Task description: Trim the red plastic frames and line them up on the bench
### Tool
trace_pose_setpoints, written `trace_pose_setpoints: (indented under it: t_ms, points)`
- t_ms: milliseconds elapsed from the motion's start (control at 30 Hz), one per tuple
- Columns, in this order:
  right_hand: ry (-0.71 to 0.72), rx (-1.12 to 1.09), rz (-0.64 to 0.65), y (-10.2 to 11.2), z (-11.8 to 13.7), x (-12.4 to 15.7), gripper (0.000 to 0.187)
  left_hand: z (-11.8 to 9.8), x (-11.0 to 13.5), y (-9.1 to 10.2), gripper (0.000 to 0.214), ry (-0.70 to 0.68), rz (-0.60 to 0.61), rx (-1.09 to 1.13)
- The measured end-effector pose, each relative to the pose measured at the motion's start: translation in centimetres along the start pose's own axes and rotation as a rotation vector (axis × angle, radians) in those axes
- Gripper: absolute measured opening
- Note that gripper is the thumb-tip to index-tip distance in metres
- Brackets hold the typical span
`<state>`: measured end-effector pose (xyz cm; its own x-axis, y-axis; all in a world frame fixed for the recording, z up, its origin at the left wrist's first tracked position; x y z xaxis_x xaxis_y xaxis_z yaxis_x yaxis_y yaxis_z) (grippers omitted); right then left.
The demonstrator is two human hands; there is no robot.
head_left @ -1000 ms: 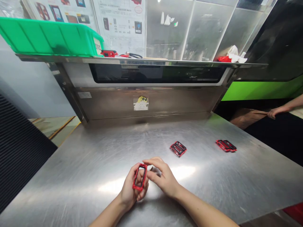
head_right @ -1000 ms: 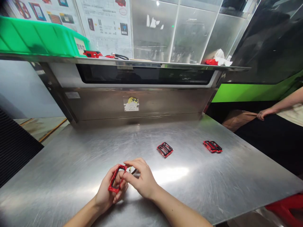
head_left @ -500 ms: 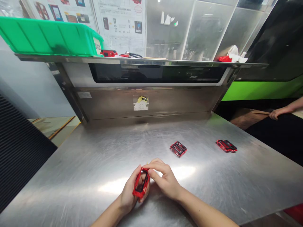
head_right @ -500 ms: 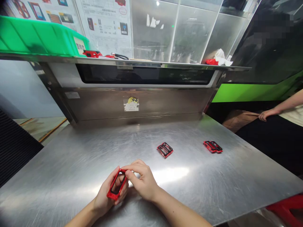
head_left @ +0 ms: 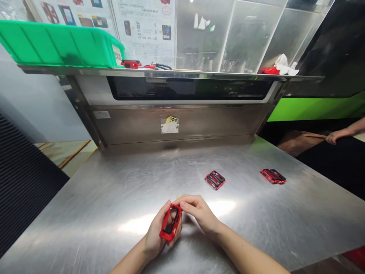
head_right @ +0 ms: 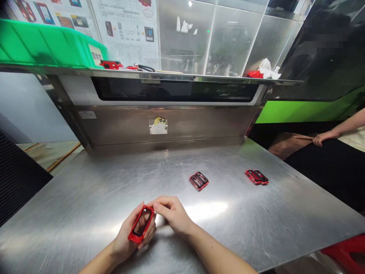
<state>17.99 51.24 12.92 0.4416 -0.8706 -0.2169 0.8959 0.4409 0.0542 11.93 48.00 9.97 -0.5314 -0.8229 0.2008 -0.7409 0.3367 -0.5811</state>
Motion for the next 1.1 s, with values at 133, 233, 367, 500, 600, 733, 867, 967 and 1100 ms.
trace_pose_setpoints:
  t_ms: [133, 233, 367, 500, 600, 733, 867, 967, 1100]
  points:
    - [-0.028, -0.033, -0.006, 0.0, -0.2, 0.0, 0.035, 0.0, 0.0, 0.0, 0.059, 0.004, -0.003, 0.001]
    - [-0.048, -0.036, -0.016, 0.1, -0.4, 0.0, 0.035, 0.1, -0.1, 0.0, 0.060, 0.013, -0.004, -0.020]
    - [-0.057, -0.020, -0.021, 0.1, -0.4, -0.1, 0.037, 0.2, -0.2, 0.1, 0.060, 0.016, -0.018, -0.013]
    - [-0.061, -0.008, -0.018, 0.1, -0.6, -0.1, 0.039, 0.3, -0.1, 0.1, 0.059, 0.026, -0.024, 0.011]
    - [-0.057, 0.019, -0.040, 0.1, -0.9, 0.0, 0.037, 0.5, -0.2, 0.2, 0.059, 0.022, -0.017, 0.048]
    - [0.110, 0.291, -0.316, 1.8, 0.8, 1.1, 0.024, 0.6, -0.4, 1.4, 0.056, 0.015, -0.134, 0.143]
    - [0.444, 0.624, -0.315, 0.4, 4.0, 2.2, 0.023, -0.2, -0.2, 3.0, 0.054, -0.069, -0.364, 0.251]
    - [0.475, 0.733, -0.308, -0.1, 4.1, 2.2, 0.028, -0.9, 0.0, 3.3, 0.054, -0.157, -0.418, 0.236]
    - [0.468, 0.712, -0.322, 0.2, 3.8, 2.0, 0.016, -1.5, 0.2, 3.4, 0.053, -0.234, -0.405, 0.120]
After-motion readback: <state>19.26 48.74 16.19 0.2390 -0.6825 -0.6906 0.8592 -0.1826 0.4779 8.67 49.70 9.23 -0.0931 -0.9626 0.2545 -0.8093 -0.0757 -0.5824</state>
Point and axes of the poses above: each hand's wrist, its own x-axis away from the middle knuckle, its own y-axis out of the back of the hand, z = x × y, the point moved 8 cm from there along -x, towards the middle knuckle, and after that the axes turned 9 degrees about x, right-handed, at the moved point
